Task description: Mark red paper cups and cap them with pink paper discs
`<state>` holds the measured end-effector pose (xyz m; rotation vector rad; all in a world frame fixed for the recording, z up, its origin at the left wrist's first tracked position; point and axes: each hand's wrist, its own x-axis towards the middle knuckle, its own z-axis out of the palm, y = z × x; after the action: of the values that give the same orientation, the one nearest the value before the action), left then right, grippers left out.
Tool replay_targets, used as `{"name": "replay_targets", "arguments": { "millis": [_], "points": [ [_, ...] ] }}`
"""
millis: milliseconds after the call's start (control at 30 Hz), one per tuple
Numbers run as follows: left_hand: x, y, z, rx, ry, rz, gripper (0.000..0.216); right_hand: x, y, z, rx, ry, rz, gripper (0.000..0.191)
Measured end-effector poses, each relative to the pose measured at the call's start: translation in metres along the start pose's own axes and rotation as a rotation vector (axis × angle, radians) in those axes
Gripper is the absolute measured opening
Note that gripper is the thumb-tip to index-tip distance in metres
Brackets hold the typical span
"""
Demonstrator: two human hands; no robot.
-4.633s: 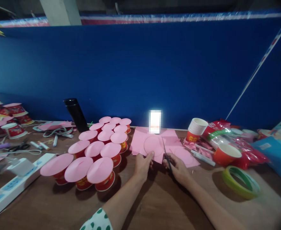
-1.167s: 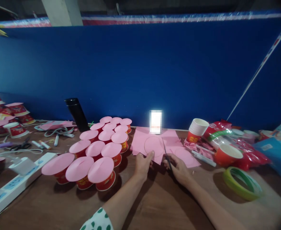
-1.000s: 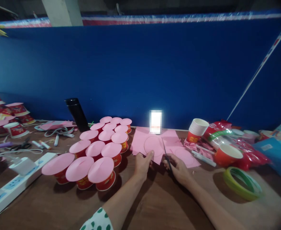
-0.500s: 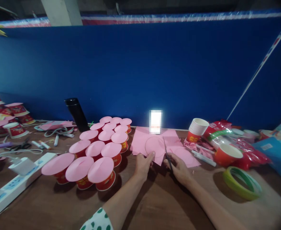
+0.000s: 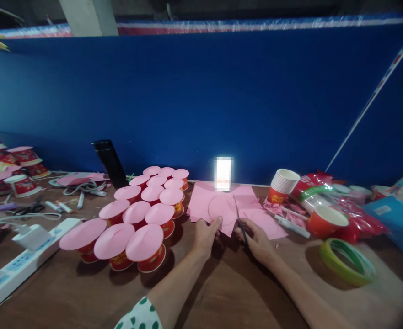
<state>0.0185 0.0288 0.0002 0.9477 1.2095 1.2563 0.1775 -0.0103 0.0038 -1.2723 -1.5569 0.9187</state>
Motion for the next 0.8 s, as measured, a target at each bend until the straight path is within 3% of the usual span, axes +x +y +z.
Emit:
{"name": "replay_targets", "arguments": {
  "millis": [800],
  "points": [
    [0.0016,-0.0007,0.0000,-0.042,0.023,0.003,0.035,0.0002,0.0020,0.0008,-0.007,0.007,0.016,0.037]
  ]
}}
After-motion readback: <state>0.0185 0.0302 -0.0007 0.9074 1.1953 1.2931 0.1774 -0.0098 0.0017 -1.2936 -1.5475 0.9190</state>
